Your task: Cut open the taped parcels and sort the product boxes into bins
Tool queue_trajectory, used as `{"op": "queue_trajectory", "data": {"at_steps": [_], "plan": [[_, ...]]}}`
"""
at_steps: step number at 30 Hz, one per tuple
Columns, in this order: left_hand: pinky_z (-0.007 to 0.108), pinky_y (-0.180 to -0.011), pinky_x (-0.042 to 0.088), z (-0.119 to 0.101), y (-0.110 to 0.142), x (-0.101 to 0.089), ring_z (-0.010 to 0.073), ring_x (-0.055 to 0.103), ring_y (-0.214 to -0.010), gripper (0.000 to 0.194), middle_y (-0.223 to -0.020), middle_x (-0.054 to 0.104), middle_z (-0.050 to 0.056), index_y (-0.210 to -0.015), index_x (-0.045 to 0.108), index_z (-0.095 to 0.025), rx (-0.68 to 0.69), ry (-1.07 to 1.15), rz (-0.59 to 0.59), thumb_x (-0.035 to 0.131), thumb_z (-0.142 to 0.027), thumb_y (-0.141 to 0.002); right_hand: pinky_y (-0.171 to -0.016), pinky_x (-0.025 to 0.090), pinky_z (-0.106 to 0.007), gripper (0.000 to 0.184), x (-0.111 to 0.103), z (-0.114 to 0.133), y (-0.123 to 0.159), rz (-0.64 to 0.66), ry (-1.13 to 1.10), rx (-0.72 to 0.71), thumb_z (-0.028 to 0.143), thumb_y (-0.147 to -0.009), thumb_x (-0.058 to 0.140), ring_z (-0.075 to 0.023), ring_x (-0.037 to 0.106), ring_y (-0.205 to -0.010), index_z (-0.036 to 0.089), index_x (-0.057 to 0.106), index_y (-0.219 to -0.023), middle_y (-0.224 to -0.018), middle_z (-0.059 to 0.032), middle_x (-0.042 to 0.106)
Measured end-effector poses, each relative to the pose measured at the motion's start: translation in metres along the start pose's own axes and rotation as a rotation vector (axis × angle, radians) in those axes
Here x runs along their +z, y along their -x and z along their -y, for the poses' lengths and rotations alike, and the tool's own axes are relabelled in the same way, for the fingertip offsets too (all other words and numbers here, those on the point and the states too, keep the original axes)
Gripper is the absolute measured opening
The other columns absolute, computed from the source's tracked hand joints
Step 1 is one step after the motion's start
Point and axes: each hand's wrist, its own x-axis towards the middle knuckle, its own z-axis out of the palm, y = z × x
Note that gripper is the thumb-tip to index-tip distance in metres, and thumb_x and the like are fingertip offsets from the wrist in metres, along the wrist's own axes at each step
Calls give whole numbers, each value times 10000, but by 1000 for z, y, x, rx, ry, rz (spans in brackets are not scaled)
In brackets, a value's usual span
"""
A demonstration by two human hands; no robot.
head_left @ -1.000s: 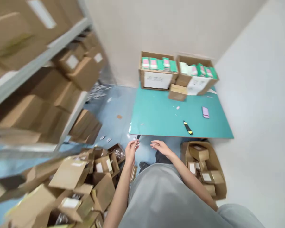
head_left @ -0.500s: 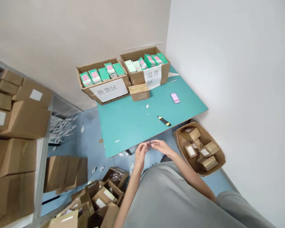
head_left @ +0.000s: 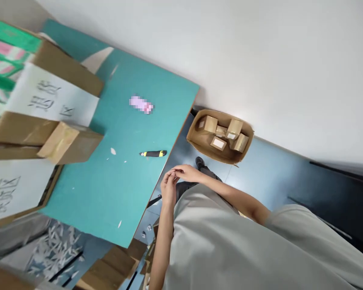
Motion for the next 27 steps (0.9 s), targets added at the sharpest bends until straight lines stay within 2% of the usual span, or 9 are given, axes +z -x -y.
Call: {"op": "queue_trajectory", "data": {"at_steps": [4, 8, 12, 18, 22, 27], "plan": [[391, -1042, 612, -5, -22, 35, 244, 756, -1126, 463, -1158, 809, 76, -1051, 826, -224, -85, -156, 163, 958, -572, -776, -855, 521, -269, 261, -26, -19, 8, -200, -51, 91, 182, -1081, 599, -189, 721, -907, 189, 853, -1139, -1028, -44, 839], [409, -1060, 614, -9, -41, 57, 262, 750, -1151, 496, -1178, 811, 82, -1052, 824, -223, -151, -265, 312, 940, -630, -793, -935, 554, -295, 271, -35, -31, 18, -367, -172, 114, 245, -1108, 590, -207, 754, -999, 190, 847, -1173, -1124, -69, 849], [429, -1098, 616, -4, -54, 76, 272, 761, -1156, 520, -1188, 823, 95, -1080, 840, -219, -249, -350, 475, 929, -648, -799, -1089, 557, -352, 328, -39, -39, 36, -531, -256, 160, 302, -1117, 558, -241, 765, -1149, 216, 864, -1199, -1191, -69, 857], [461, -1062, 638, 24, -69, 100, 301, 790, -1100, 484, -1094, 831, 110, -1036, 821, -204, -420, -445, 674, 931, -609, -794, -1126, 590, -414, 426, -28, -61, 62, -785, -450, 312, 508, -1093, 568, -286, 772, -1186, 241, 871, -1230, -1177, -70, 858], [471, -1045, 647, 43, -75, 108, 305, 789, -1056, 467, -1060, 832, 107, -995, 829, -204, -493, -501, 765, 939, -604, -781, -1118, 613, -430, 506, -16, -79, 72, -874, -575, 402, 631, -1047, 604, -293, 779, -1190, 243, 863, -1244, -1210, -75, 850], [465, -1015, 656, 57, -79, 120, 298, 786, -1010, 465, -1025, 839, 94, -968, 842, -218, -548, -541, 787, 962, -612, -750, -1085, 637, -446, 539, -17, -97, 84, -882, -697, 431, 653, -1031, 623, -286, 785, -1169, 239, 846, -1293, -1268, -81, 836]]}}
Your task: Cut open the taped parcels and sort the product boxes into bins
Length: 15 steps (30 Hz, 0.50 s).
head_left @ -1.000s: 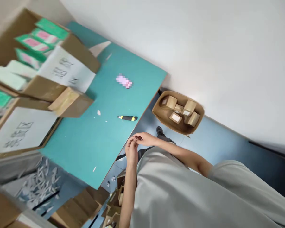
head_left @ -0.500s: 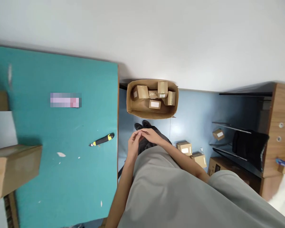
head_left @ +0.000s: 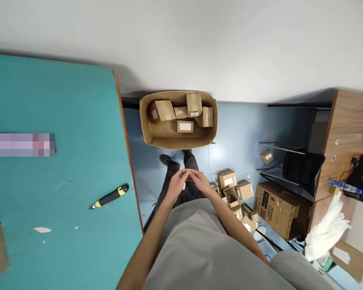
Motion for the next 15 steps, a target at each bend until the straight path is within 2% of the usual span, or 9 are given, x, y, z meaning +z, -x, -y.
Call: {"op": "queue_trajectory", "data": {"at_steps": [3, 7, 12, 15], "plan": [[463, -1017, 652, 1, -19, 6, 297, 788, -1008, 473, -1028, 842, 97, -963, 842, -214, -18, -6, -17, 965, -615, -744, -1074, 643, -443, 530, -14, 0, -17, 12, 18, 46, 648, -1041, 620, -277, 785, -1164, 247, 841, -1307, -1258, -74, 837], [452, -1003, 648, 4, -63, 16, 295, 785, -1014, 468, -1042, 843, 101, -974, 833, -210, 1, 14, -109, 968, -591, -738, -1071, 645, -436, 458, -37, 1, -67, 63, 33, 84, 573, -1064, 612, -265, 791, -1143, 246, 846, -1284, -1217, -67, 844], [418, -958, 653, 6, -147, 27, 277, 787, -989, 386, -1030, 837, 91, -992, 826, -216, 46, 52, -186, 947, -516, -781, -1067, 651, -432, 420, -68, 2, -156, 91, 65, 83, 523, -1087, 591, -272, 792, -1156, 230, 847, -1244, -1246, -78, 836], [400, -946, 651, 6, -206, 35, 265, 790, -979, 309, -1064, 850, 92, -1034, 835, -223, 79, 42, -214, 929, -419, -814, -1130, 617, -429, 437, -91, 8, -217, 33, 209, 66, 513, -1125, 543, -284, 770, -1255, 217, 833, -1264, -1295, -91, 828]]}}
